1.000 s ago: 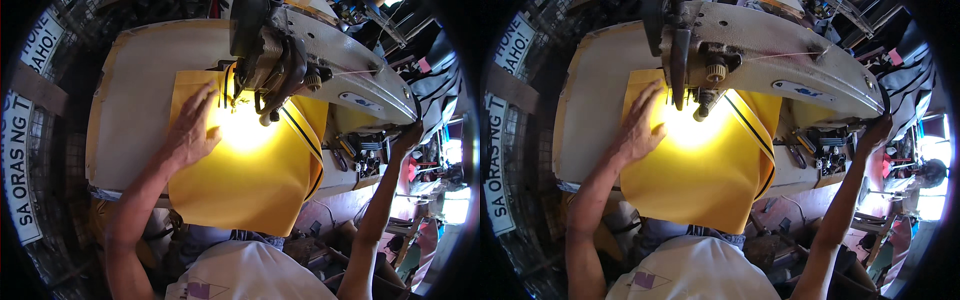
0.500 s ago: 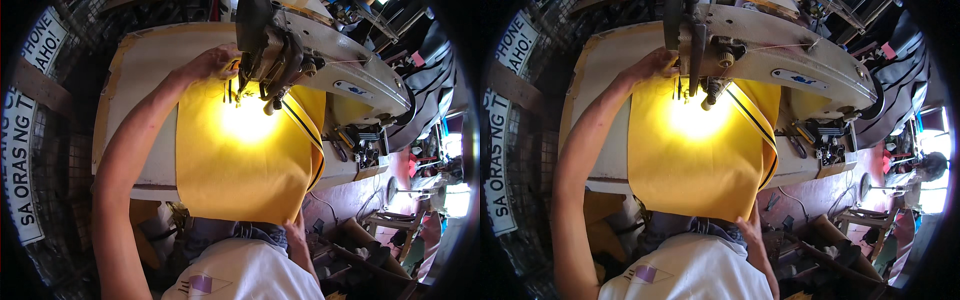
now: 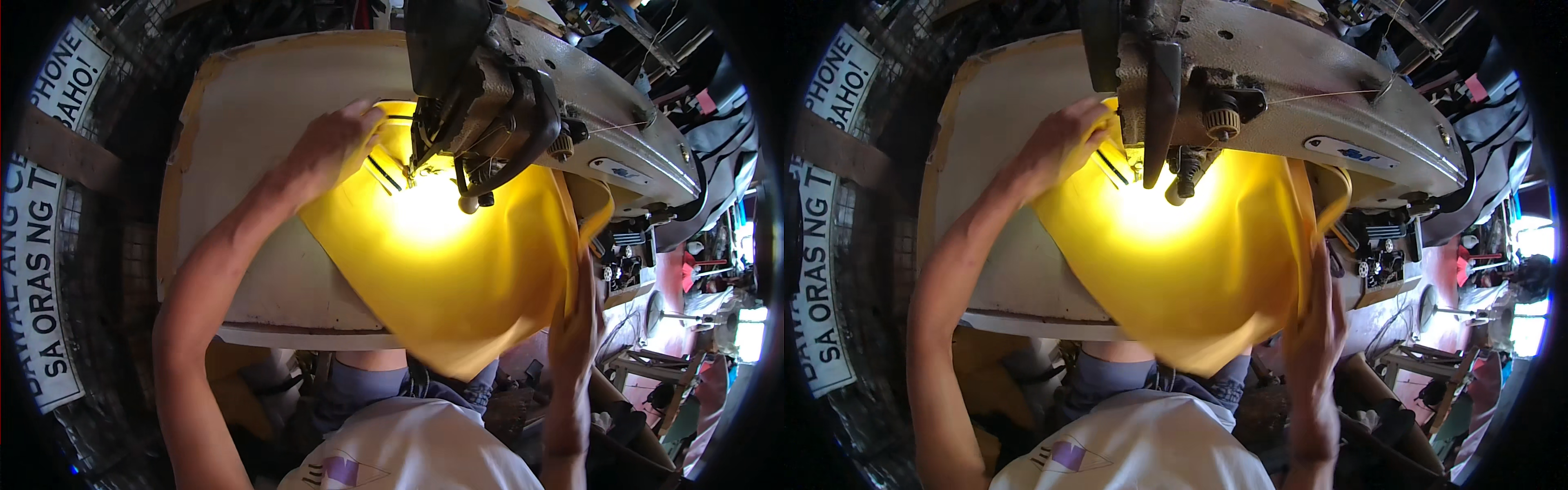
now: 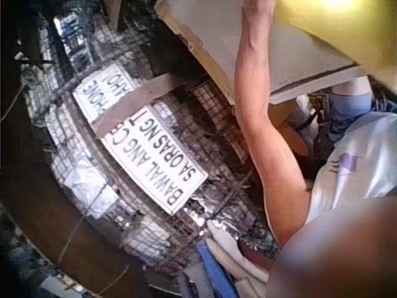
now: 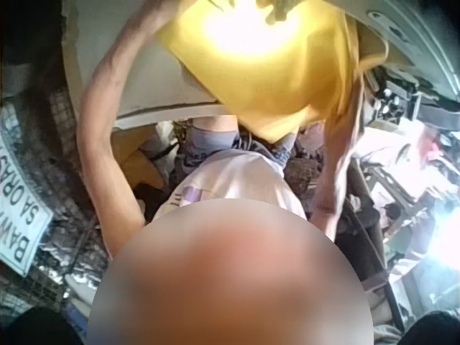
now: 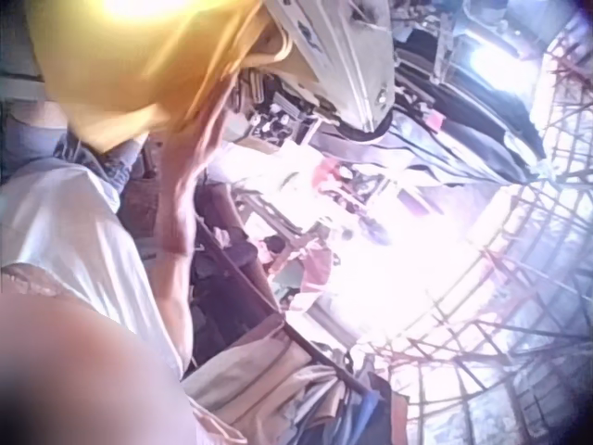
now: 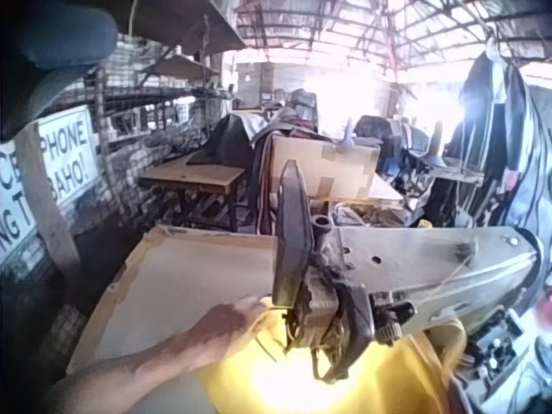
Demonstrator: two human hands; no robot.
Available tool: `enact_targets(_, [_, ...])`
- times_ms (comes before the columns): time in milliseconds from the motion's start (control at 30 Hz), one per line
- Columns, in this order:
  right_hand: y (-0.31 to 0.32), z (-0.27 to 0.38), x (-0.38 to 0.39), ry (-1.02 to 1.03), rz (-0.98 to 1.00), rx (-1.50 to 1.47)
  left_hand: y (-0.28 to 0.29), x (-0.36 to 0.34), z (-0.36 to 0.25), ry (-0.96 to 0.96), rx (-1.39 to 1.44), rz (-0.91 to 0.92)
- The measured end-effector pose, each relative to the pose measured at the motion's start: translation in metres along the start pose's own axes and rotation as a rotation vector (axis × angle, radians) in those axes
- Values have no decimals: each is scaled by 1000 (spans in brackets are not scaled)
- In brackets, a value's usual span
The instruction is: Sewing the handles and edges of a yellow tote bag using an industrial sewing machine.
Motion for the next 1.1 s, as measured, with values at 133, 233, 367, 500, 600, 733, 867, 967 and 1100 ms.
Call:
enact_targets(133, [-47,0,-101,247,-71,206,21,43,-45,308,20,65])
enact_targets(233, [-89,-8,-148,175,205,465,25,59,-67,365,-2,21])
enact_targets(367, [-106,-21,-167,156,207,537,28,59,-83,443,-171,47])
enact_targets(500, [-95,-11,-149,172,-41,558,29,51,-100,220,-507,-108])
enact_targets(600, [-86,9,-111,354,-276,410,11,44,-119,166,-312,-31])
enact_targets(733, [-82,21,-67,606,105,59,0,43,-114,166,-100,19])
enact_targets(867, [-81,31,-47,399,307,-143,8,53,-94,100,-16,92])
enact_targets(967, [-80,42,-38,351,294,-102,10,55,-87,85,22,122])
enact_targets(1100, [-75,50,-32,307,320,-111,12,53,-84,157,109,116])
Point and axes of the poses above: each hand's wrist, its own x-axis away from the middle knuckle, its own y-axis out of the back of the hand, z = x × y, the point moved 1 cm from there along -x, towards the middle knuckle, and after that the axes turned 5 degrees about -y, right-handed, at the moved point
